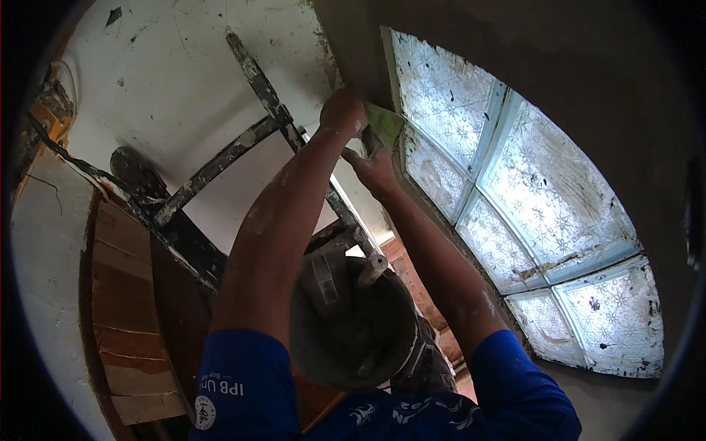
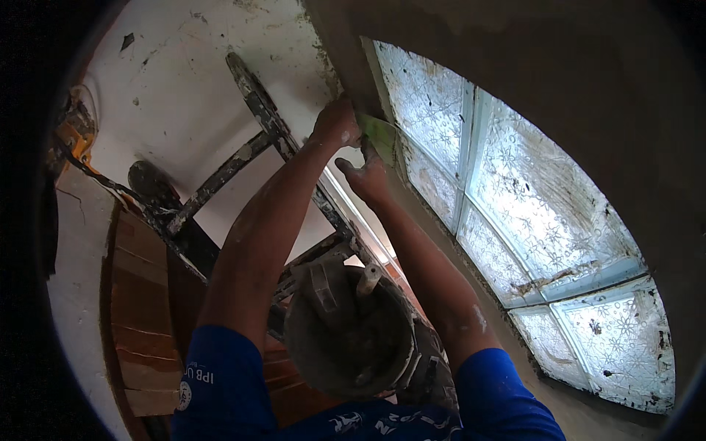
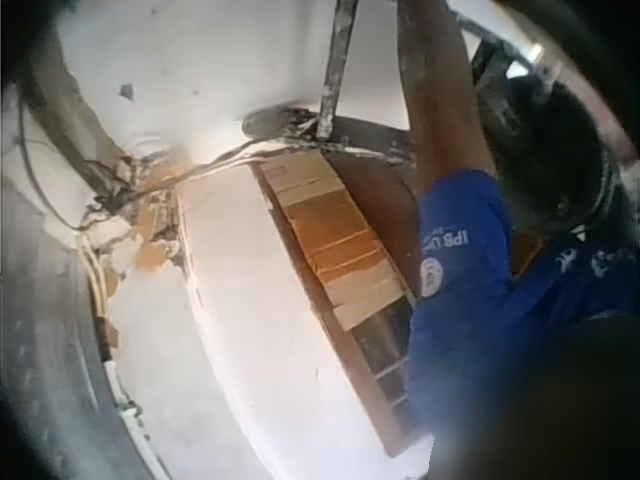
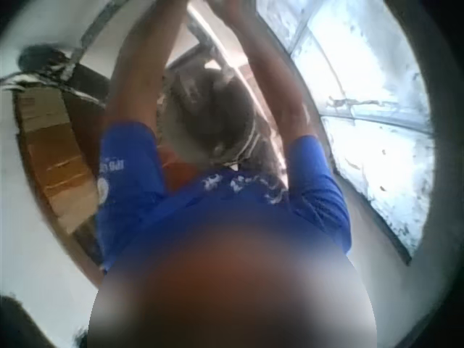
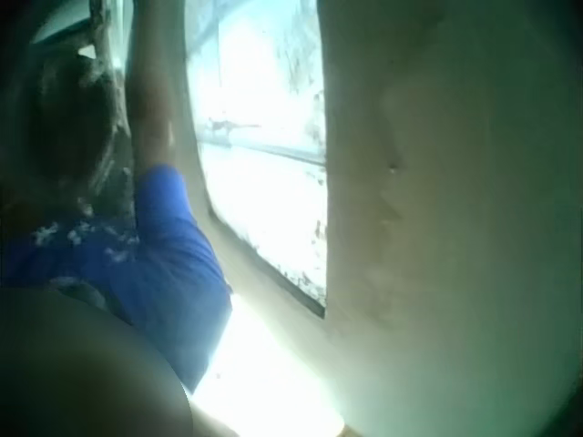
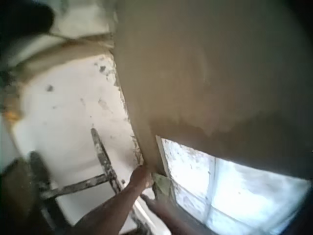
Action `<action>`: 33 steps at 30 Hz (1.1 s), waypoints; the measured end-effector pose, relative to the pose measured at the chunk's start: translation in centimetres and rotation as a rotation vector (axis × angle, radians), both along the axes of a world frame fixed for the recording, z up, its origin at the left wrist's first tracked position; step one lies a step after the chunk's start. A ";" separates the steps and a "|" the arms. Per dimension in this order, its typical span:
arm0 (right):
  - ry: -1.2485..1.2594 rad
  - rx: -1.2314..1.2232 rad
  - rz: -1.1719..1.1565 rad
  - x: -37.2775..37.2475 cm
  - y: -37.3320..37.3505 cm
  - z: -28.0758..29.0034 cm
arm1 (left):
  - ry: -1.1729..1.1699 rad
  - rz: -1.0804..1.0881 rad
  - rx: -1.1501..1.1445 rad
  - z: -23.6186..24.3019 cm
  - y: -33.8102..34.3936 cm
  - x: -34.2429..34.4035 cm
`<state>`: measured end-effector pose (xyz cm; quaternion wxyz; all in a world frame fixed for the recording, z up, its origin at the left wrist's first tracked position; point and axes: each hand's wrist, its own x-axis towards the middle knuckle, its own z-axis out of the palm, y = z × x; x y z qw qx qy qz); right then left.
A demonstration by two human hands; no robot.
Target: The person applies plaster to a wall around a glass block window, smoothing it with a trowel and putty knife.
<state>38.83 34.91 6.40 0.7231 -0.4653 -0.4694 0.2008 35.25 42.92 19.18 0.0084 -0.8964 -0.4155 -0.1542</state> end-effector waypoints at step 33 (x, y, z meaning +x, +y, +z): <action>-0.088 0.049 0.174 1.6 4.0 11.9 | 0.194 -0.001 0.161 13.4 3.4 -1.7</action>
